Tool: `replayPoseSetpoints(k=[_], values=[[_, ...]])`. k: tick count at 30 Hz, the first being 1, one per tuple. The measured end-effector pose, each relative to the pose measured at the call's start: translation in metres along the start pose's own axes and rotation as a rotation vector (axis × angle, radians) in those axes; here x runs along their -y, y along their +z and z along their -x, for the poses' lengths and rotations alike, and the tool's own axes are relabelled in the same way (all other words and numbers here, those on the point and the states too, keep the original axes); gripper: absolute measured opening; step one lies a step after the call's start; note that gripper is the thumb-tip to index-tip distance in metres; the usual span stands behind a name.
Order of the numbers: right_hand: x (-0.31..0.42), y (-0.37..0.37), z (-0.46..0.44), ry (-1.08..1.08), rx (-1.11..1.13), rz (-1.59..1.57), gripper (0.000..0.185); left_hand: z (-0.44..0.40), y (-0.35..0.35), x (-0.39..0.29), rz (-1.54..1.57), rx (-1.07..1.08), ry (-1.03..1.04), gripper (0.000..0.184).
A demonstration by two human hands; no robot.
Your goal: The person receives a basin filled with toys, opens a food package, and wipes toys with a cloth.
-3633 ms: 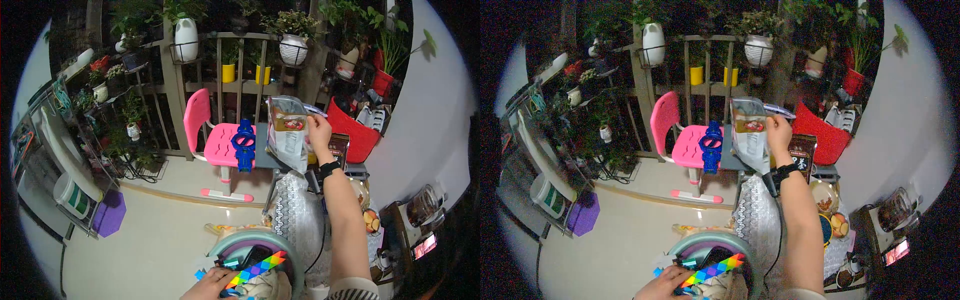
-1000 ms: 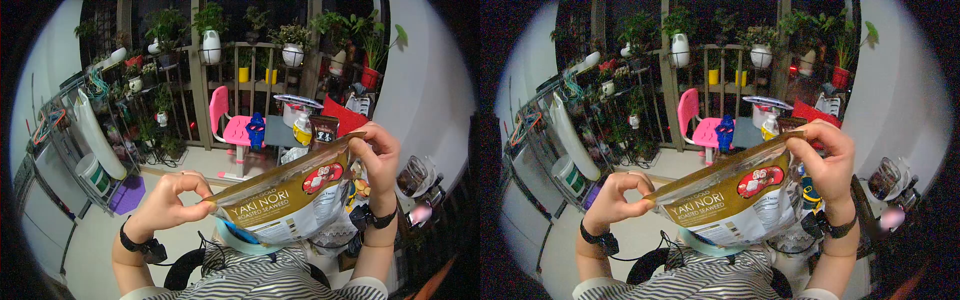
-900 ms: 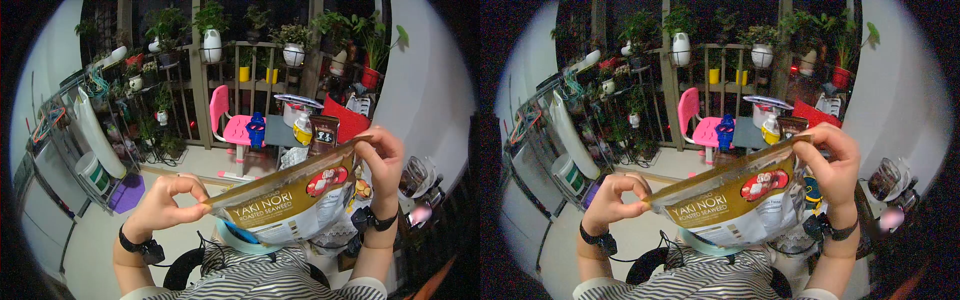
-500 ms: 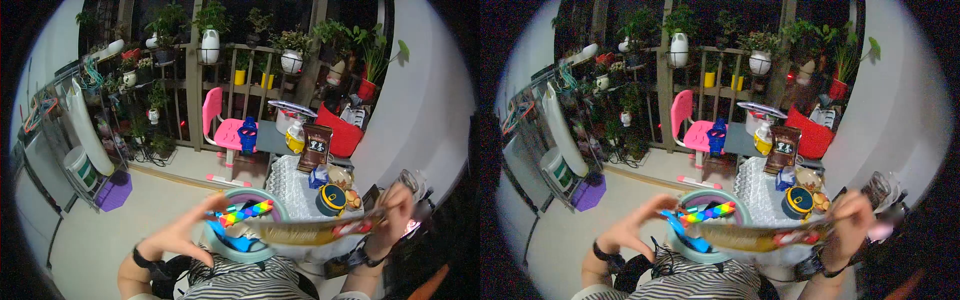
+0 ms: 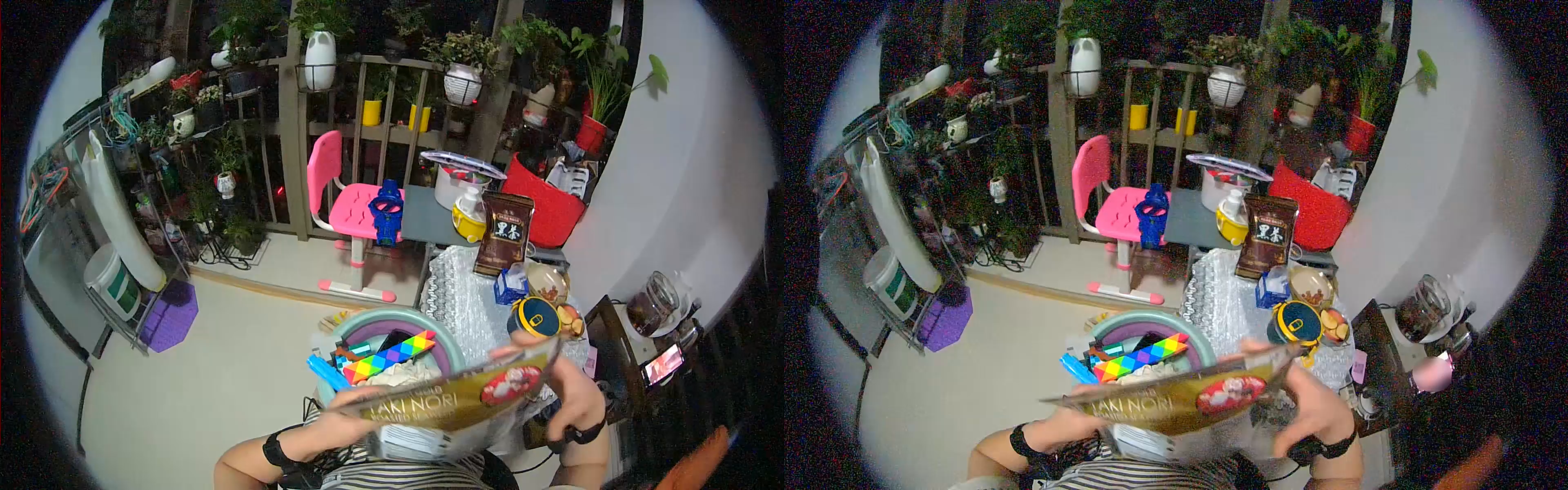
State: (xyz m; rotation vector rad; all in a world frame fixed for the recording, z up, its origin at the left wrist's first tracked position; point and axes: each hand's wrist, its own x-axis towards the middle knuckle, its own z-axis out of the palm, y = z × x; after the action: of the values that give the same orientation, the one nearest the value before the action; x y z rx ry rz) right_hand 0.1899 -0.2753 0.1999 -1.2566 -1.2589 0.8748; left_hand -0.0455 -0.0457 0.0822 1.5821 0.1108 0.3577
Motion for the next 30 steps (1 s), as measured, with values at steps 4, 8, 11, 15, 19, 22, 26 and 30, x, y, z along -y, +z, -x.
replayPoseSetpoints(k=[4, 8, 11, 15, 19, 22, 26, 30], values=[[-0.026, -0.002, -0.017, 0.204, 0.223, 0.116, 0.085, -0.009, -0.008, -0.010, 0.256, -0.173, 0.018, 0.038], [-0.038, 0.010, -0.038, 0.415, 0.189, 0.116, 0.067, -0.021, -0.029, 0.005, 0.514, -0.253, 0.006, 0.045], [-0.027, 0.007, -0.061, 0.164, -0.024, 0.458, 0.067, -0.042, -0.040, -0.004, 0.518, -0.311, 0.146, 0.061], [-0.059, -0.043, -0.098, 0.197, -0.358, 0.306, 0.057, -0.057, -0.056, 0.003, 0.357, -0.644, 0.268, 0.061], [-0.100, -0.106, -0.166, 0.026, -0.687, 0.289, 0.043, -0.049, -0.058, 0.036, -0.816, -0.532, 0.217, 0.035], [-0.146, -0.160, -0.221, -0.147, -0.823, 0.453, 0.043, -0.050, -0.053, 0.056, -0.971, -0.389, 0.221, 0.035], [-0.212, -0.220, -0.281, -0.071, -0.896, 0.446, 0.041, -0.054, -0.048, 0.078, -0.938, -0.332, 0.160, 0.031], [-0.258, -0.246, -0.327, -0.010, -0.895, 0.464, 0.041, -0.059, -0.047, 0.086, -1.001, -0.343, 0.120, 0.028]])
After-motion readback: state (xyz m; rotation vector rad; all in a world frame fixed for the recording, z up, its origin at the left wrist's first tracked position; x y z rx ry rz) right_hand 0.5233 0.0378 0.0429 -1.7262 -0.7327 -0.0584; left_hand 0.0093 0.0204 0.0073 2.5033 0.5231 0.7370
